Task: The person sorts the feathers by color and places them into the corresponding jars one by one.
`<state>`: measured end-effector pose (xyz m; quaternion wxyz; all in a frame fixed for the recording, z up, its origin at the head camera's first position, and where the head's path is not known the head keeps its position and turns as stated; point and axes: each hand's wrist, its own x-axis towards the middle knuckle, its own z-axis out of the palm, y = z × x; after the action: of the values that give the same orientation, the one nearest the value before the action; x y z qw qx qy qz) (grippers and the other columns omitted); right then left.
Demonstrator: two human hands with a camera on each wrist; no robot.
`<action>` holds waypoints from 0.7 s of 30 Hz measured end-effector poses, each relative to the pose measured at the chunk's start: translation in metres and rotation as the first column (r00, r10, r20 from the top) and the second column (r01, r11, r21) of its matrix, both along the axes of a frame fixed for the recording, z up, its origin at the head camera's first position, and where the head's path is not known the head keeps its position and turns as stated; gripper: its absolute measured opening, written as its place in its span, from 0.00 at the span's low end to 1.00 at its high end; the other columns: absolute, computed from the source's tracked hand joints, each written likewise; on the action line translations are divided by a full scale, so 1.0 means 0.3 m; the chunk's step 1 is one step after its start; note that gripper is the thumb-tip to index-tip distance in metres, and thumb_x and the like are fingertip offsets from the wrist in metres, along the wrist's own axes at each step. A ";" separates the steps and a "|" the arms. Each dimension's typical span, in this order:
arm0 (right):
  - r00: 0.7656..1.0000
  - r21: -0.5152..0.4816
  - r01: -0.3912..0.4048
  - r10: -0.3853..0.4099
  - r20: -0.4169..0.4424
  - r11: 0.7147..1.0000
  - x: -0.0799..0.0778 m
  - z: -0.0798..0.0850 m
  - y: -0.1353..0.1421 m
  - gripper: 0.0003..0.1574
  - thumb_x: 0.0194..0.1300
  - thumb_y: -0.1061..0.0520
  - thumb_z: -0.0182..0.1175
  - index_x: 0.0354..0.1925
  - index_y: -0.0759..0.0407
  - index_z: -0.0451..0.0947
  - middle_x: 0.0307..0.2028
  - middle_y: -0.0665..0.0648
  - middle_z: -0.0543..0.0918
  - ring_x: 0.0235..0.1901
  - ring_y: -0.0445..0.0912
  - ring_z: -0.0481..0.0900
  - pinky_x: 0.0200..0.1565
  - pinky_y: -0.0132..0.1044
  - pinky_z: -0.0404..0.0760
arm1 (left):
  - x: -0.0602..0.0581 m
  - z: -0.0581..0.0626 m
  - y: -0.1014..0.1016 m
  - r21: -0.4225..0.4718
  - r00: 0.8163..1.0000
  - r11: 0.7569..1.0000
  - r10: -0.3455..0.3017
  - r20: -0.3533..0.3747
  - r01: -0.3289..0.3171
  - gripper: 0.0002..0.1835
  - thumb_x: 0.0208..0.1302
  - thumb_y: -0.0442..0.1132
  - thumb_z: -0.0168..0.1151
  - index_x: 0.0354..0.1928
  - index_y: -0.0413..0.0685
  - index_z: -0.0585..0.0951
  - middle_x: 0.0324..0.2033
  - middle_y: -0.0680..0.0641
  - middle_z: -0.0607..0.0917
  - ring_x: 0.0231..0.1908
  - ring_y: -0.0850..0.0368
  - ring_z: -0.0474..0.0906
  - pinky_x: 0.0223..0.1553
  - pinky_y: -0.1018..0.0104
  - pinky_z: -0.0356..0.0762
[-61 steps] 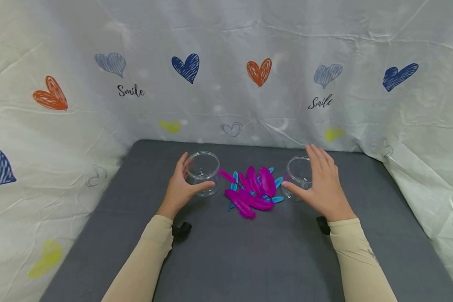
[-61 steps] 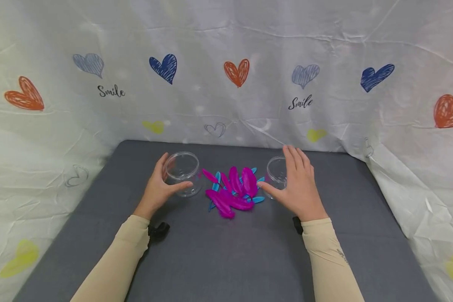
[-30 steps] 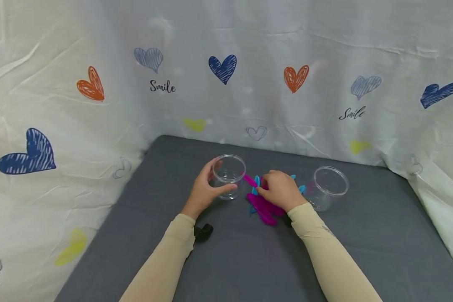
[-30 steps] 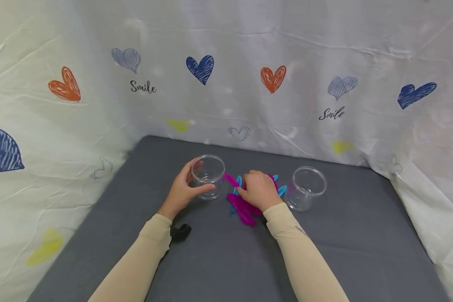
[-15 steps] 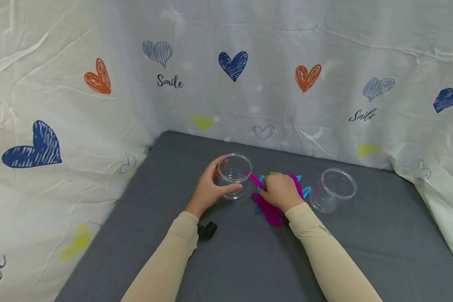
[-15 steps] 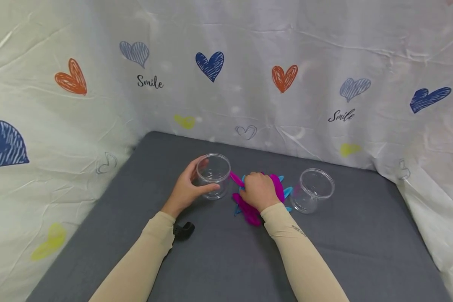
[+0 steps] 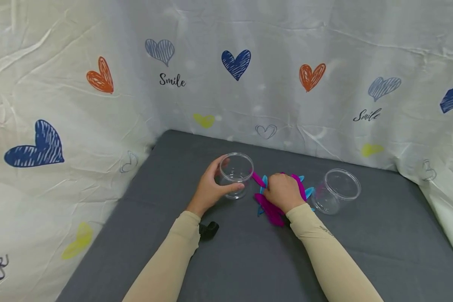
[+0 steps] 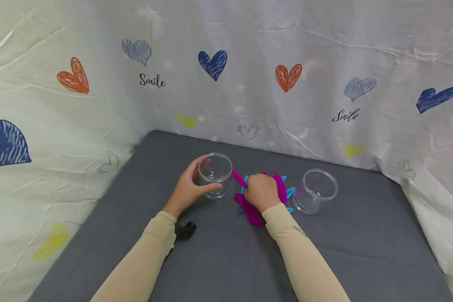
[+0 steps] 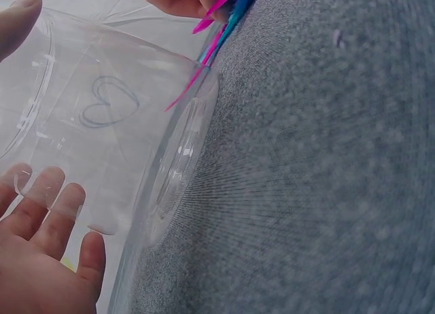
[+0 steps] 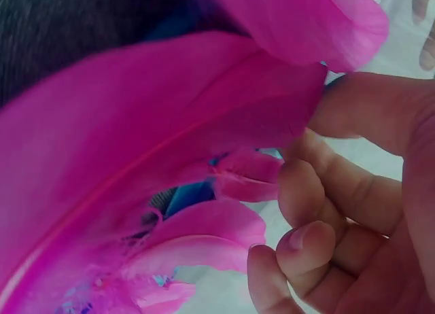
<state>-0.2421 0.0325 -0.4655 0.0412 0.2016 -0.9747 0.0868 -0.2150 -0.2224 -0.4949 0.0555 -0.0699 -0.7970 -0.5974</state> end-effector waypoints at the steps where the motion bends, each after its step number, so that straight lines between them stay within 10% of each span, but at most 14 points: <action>1: 1.000 -0.002 0.003 -0.003 -0.003 1.000 -0.001 -0.002 0.000 0.29 0.63 0.57 0.67 0.10 0.50 0.67 0.16 0.51 0.70 0.17 0.46 0.71 0.22 0.44 0.75 | 0.000 0.001 0.001 -0.002 1.000 1.000 0.001 0.002 -0.001 0.56 0.52 0.56 0.88 0.81 0.71 0.65 0.76 0.57 0.75 0.76 0.53 0.70 0.79 0.45 0.67; 21: 0.989 -0.017 0.109 -0.107 0.101 0.994 0.005 0.010 -0.023 0.21 0.59 0.55 0.68 0.15 0.54 0.71 0.16 0.54 0.75 0.19 0.52 0.76 0.22 0.49 0.81 | 0.001 0.002 0.004 -0.013 1.000 1.000 0.005 -0.008 -0.005 0.57 0.52 0.57 0.87 0.82 0.71 0.64 0.76 0.58 0.75 0.76 0.57 0.69 0.79 0.47 0.66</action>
<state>-0.2406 0.0257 -0.4624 -0.0008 0.1435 -0.9840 0.1054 -0.2147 -0.2213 -0.4944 0.0598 -0.0705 -0.8009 -0.5916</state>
